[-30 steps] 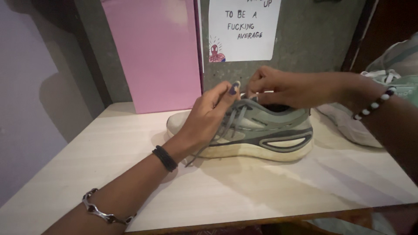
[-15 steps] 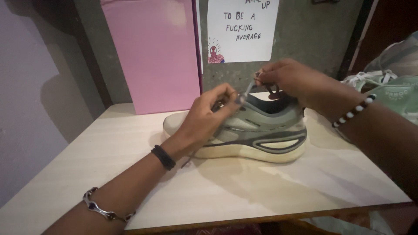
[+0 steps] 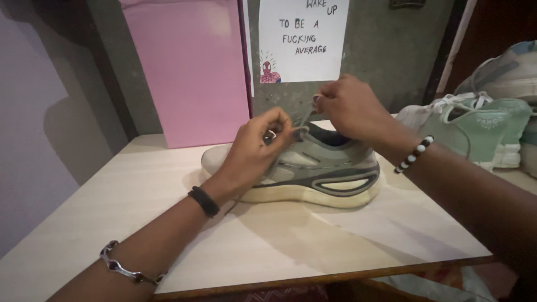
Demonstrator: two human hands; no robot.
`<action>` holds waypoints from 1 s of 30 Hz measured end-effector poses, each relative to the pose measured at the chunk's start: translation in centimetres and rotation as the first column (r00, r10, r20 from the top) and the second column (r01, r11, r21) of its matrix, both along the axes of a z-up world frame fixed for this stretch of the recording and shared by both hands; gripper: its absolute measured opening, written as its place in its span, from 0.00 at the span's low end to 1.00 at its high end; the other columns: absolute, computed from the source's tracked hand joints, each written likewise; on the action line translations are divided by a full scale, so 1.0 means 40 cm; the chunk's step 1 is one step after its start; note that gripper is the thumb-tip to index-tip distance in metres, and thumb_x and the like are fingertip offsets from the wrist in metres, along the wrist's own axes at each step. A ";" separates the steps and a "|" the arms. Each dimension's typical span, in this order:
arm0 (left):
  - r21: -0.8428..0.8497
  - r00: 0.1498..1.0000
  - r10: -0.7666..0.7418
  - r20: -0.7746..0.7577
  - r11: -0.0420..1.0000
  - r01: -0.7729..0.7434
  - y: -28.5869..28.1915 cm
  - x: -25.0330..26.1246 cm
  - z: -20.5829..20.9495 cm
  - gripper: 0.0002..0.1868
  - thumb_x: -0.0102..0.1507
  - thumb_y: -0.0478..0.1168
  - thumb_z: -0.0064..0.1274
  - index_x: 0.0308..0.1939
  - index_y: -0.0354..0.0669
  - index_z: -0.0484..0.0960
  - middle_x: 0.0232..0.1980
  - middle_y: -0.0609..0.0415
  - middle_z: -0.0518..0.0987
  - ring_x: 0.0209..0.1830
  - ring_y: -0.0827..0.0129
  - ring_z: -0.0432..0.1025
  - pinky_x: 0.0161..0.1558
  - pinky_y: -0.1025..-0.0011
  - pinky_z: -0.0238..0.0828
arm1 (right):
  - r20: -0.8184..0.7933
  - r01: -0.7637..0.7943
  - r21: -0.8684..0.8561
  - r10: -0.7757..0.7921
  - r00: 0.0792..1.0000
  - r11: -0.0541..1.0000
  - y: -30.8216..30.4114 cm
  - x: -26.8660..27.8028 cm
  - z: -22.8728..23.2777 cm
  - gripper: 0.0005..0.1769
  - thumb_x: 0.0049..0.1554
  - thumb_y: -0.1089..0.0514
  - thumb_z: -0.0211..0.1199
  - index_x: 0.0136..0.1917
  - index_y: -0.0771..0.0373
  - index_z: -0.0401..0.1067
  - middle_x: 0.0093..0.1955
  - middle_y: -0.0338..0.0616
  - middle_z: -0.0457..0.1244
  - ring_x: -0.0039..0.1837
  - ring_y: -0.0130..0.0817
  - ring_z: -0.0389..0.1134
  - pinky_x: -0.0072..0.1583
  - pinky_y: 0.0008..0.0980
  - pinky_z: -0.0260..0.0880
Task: The person unlaces a gray sneaker on a table, then re-laces it by threading the laces through the eyelets and tying a knot. The task is performed by hand without tools.
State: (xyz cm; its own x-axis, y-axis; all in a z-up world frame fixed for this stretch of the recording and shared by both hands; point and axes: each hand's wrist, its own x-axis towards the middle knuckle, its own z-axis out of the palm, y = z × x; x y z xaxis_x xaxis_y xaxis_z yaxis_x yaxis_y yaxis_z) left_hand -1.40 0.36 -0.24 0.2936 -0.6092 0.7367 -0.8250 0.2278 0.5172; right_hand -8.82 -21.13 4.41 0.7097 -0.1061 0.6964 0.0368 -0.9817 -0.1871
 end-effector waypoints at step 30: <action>0.044 0.995 -0.102 0.001 0.994 0.102 0.004 0.049 -0.005 0.11 0.65 0.46 0.61 0.48 0.45 0.87 0.40 0.60 0.85 0.35 0.81 0.74 0.39 0.77 0.71 | -0.667 -0.193 0.023 0.158 0.728 0.981 0.057 -0.059 0.071 0.20 0.65 0.49 0.54 0.67 0.53 0.74 0.65 0.43 0.66 0.65 0.38 0.69 0.68 0.37 0.68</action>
